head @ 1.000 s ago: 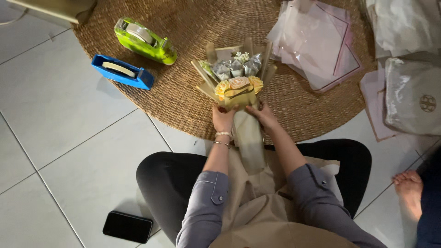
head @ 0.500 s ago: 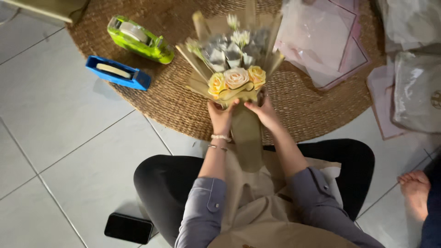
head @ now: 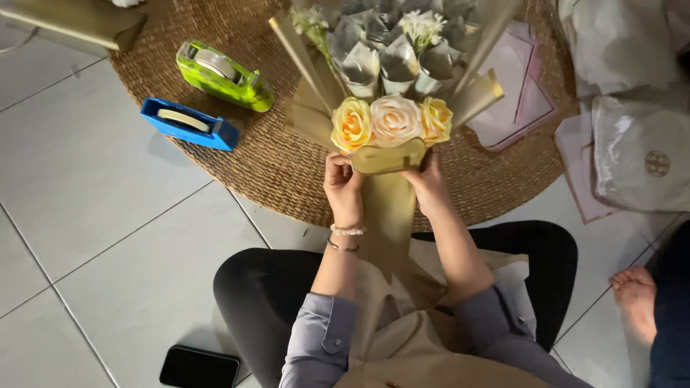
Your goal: The person wraps a small bouquet of artificial flowers and paper money in decorative gold paper. They fold the paper around the stem, securing and shaping it to form the outer layer of the arrangement.
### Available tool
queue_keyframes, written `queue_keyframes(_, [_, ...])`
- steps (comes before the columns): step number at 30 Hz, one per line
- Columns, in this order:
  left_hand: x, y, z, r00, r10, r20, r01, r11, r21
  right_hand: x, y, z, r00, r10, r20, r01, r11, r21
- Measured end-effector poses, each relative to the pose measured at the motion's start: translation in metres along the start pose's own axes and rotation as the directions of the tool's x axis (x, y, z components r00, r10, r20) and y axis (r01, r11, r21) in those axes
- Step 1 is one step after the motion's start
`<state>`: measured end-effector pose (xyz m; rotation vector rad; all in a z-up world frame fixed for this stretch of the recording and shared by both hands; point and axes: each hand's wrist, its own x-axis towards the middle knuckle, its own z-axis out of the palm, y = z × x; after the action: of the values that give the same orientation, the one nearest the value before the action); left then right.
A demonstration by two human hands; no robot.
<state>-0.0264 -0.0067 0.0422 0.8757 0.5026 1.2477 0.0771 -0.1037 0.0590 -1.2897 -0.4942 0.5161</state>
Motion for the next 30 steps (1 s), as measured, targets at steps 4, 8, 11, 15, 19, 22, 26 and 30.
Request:
queue_keyframes(4, [-0.004,0.008,0.004,1.000,0.004,0.030,-0.003,0.998,-0.064,-0.004,-0.021,0.010,0.998,0.026,0.064,-0.026,1.000,-0.011])
queue_keyframes(8, [-0.006,0.019,0.012,1.000,0.017,0.025,-0.014,0.992,-0.126,-0.008,-0.050,0.025,0.999,-0.002,0.053,0.003,1.000,-0.031])
queue_keyframes(11, [-0.010,0.020,0.014,1.000,-0.019,0.020,0.022,0.982,-0.188,-0.005,-0.052,0.019,0.999,-0.004,0.044,0.006,0.998,-0.058])
queue_keyframes(15, [-0.012,0.050,0.031,0.994,-0.106,0.038,0.112,0.963,-0.243,-0.004,-0.037,0.002,0.997,-0.031,0.066,0.039,0.991,-0.130])
queue_keyframes(19, [-0.003,0.032,0.007,0.966,-0.187,0.179,0.201,0.978,-0.064,-0.014,-0.066,0.029,0.984,-0.135,0.120,0.154,0.975,-0.162])
queue_keyframes(22, [-0.002,0.063,0.020,0.907,-0.310,0.285,0.284,0.950,0.130,-0.012,-0.045,0.013,0.970,-0.166,0.179,0.190,0.974,-0.125])
queue_keyframes(26, [-0.004,0.082,0.034,0.885,-0.382,0.267,0.411,0.910,-0.057,-0.017,-0.060,0.023,0.968,-0.177,0.180,0.199,0.973,-0.114])
queue_keyframes(30, [-0.002,0.086,0.033,0.882,-0.405,0.240,0.436,0.895,-0.092,-0.020,-0.065,0.022,0.977,-0.141,0.158,0.168,0.971,-0.170])
